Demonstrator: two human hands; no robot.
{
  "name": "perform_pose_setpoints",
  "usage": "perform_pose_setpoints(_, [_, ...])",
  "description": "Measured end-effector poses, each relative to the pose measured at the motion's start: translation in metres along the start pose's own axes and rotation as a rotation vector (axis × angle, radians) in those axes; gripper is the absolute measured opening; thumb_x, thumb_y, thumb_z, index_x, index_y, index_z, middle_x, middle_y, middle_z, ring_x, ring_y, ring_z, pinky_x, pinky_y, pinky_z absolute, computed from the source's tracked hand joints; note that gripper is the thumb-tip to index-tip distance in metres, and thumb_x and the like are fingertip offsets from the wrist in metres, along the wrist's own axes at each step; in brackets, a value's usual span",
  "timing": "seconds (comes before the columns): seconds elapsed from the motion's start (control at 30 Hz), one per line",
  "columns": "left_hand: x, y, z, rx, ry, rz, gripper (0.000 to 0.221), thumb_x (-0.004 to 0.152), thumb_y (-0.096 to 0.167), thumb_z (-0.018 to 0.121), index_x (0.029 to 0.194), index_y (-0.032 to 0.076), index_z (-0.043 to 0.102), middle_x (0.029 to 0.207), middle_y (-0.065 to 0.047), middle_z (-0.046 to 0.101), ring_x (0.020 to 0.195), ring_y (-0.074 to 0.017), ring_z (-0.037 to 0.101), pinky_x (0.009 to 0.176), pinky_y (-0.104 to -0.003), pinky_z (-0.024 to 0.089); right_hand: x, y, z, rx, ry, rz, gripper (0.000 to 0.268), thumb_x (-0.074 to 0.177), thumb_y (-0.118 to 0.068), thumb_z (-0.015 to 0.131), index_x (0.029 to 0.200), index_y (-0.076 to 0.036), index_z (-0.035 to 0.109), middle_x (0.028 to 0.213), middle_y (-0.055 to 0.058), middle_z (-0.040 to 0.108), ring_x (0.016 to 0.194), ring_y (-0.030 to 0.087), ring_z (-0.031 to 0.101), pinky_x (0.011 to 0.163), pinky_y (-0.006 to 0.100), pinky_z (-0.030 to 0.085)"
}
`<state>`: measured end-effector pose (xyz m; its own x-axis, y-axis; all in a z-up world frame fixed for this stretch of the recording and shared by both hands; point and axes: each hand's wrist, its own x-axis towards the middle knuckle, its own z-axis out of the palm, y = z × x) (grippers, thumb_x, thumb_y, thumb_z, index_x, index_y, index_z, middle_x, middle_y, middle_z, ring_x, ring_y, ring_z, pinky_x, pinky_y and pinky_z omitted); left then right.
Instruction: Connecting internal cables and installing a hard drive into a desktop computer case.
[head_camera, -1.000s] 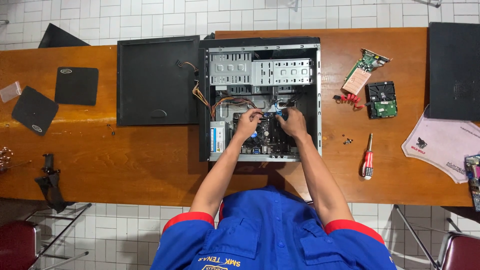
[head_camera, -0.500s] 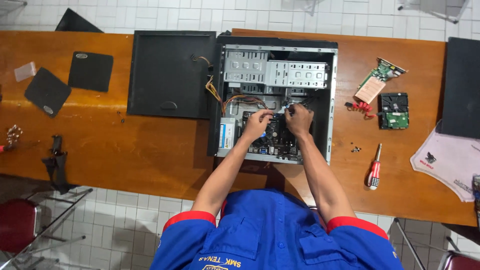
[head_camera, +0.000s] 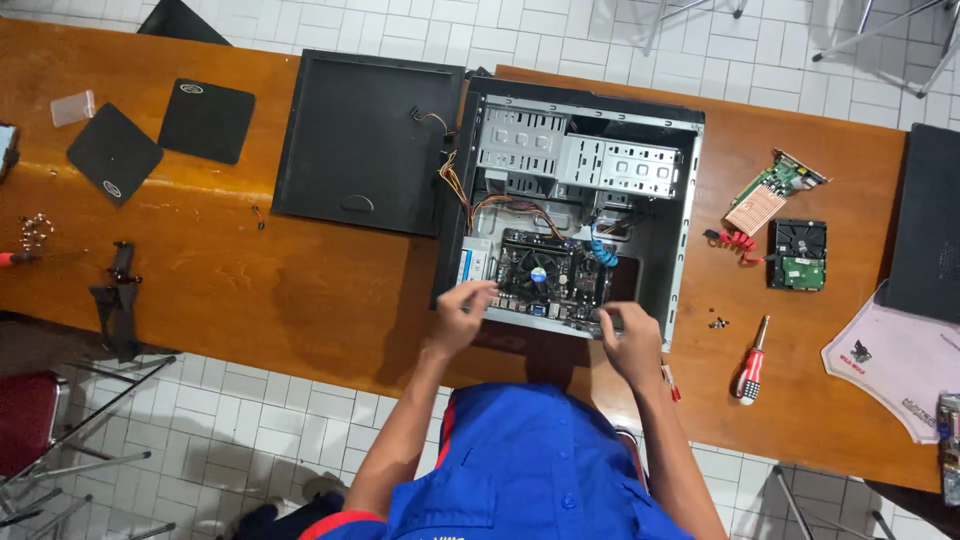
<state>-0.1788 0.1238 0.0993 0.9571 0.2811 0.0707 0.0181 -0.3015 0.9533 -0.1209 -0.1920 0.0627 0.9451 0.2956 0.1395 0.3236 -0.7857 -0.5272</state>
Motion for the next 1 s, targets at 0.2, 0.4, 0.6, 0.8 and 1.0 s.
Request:
perform_pose_setpoints(0.2, [0.044,-0.053,-0.035,-0.208,0.413,-0.097,0.018,0.102,0.011,0.055,0.105,0.005,0.072,0.071,-0.012,0.071,0.059,-0.0128,0.065,0.053,-0.023,0.056,-0.029,-0.031,-0.014,-0.255,-0.055,0.020,0.031,0.102,-0.048,0.061,0.117,-0.022,0.071,0.112,0.000,0.073,0.108,0.023,0.072,0.113,0.054,0.044])
perform_pose_setpoints(0.4, [0.110,-0.093,-0.061,-0.131,0.339,-0.190,0.018,0.101,0.012,0.062,0.111,0.003,0.075,0.088,-0.019,0.074,0.076,-0.0202,0.071,0.069,-0.033,0.060,-0.028,-0.029,0.003,-0.350,-0.165,0.083,0.027,0.106,-0.056,0.050,0.110,-0.038,0.070,0.111,-0.013,0.073,0.114,0.010,0.067,0.116,0.051,0.035])
perform_pose_setpoints(0.6, [0.165,-0.143,-0.059,-0.155,0.190,-0.444,0.023,0.102,0.028,0.061,0.119,0.018,0.074,0.104,-0.011,0.077,0.087,-0.0190,0.076,0.076,-0.034,0.062,-0.017,-0.052,-0.012,-0.301,-0.265,0.200,0.037,0.107,-0.060,0.047,0.104,-0.035,0.074,0.103,-0.009,0.076,0.109,0.012,0.070,0.112,0.046,0.037])
perform_pose_setpoints(0.8, [0.219,-0.193,-0.060,-0.342,0.185,-0.636,0.031,0.103,0.032,0.060,0.128,0.016,0.069,0.113,-0.017,0.075,0.091,-0.0245,0.078,0.079,-0.037,0.064,-0.011,-0.063,-0.013,-0.323,-0.300,0.275,0.038,0.106,-0.062,0.048,0.107,-0.035,0.075,0.104,-0.008,0.076,0.111,0.012,0.070,0.112,0.044,0.037])
perform_pose_setpoints(1.0, [0.265,-0.239,-0.062,-0.306,0.221,-0.729,0.028,0.097,0.035,0.064,0.118,0.018,0.073,0.095,-0.007,0.077,0.066,-0.0113,0.073,0.062,-0.024,0.062,-0.001,-0.075,-0.018,-0.330,-0.326,0.322,0.037,0.104,-0.060,0.051,0.107,-0.034,0.076,0.104,-0.007,0.078,0.111,0.012,0.071,0.112,0.041,0.037])
